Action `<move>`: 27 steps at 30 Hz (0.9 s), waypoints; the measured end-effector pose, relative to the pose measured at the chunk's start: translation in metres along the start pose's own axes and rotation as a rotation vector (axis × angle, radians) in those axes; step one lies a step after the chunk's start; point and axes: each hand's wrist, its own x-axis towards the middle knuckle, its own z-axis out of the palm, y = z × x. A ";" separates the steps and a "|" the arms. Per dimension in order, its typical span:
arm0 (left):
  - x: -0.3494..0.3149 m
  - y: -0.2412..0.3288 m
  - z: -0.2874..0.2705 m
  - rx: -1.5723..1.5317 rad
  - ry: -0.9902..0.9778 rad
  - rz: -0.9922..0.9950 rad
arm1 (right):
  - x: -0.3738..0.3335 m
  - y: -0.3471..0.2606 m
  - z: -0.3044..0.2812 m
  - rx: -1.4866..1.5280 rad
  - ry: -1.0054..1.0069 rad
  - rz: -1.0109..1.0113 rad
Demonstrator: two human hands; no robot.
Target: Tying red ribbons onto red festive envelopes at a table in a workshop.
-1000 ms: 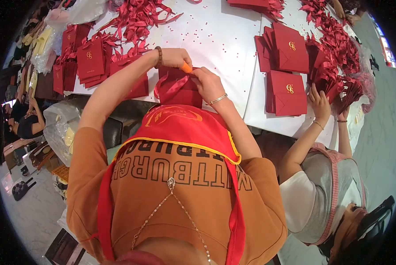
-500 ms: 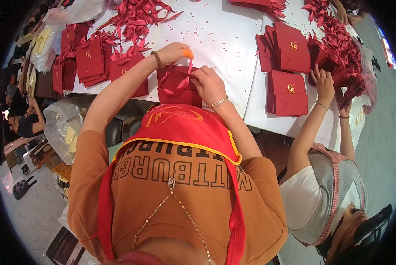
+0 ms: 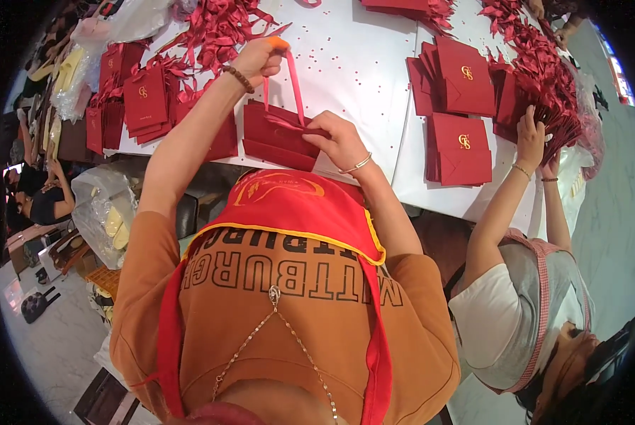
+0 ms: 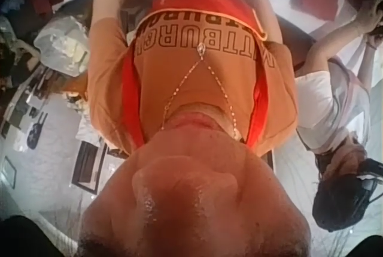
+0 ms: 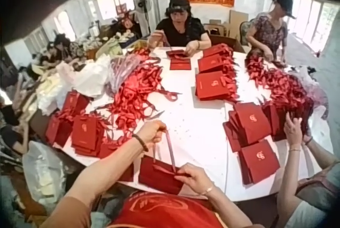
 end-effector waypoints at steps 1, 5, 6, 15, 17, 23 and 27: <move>-0.007 0.004 0.002 -0.053 -0.038 0.049 | -0.001 0.003 0.001 0.181 0.002 0.026; -0.009 -0.011 -0.017 -0.377 -0.299 0.012 | -0.002 0.005 0.002 0.758 0.079 0.016; -0.005 -0.035 -0.027 -0.262 -0.357 0.042 | -0.001 0.003 0.002 0.759 0.062 0.009; -0.050 -0.070 0.018 -0.267 -0.279 -0.219 | 0.013 0.040 0.000 0.838 0.238 0.111; -0.045 -0.078 0.013 -0.238 -0.153 -0.175 | 0.016 0.031 -0.001 0.884 0.364 0.257; -0.020 -0.064 -0.028 1.340 0.161 0.328 | 0.002 0.063 -0.011 0.618 0.675 0.422; 0.042 -0.041 -0.088 1.537 0.338 0.474 | 0.001 0.056 -0.015 0.443 0.690 0.375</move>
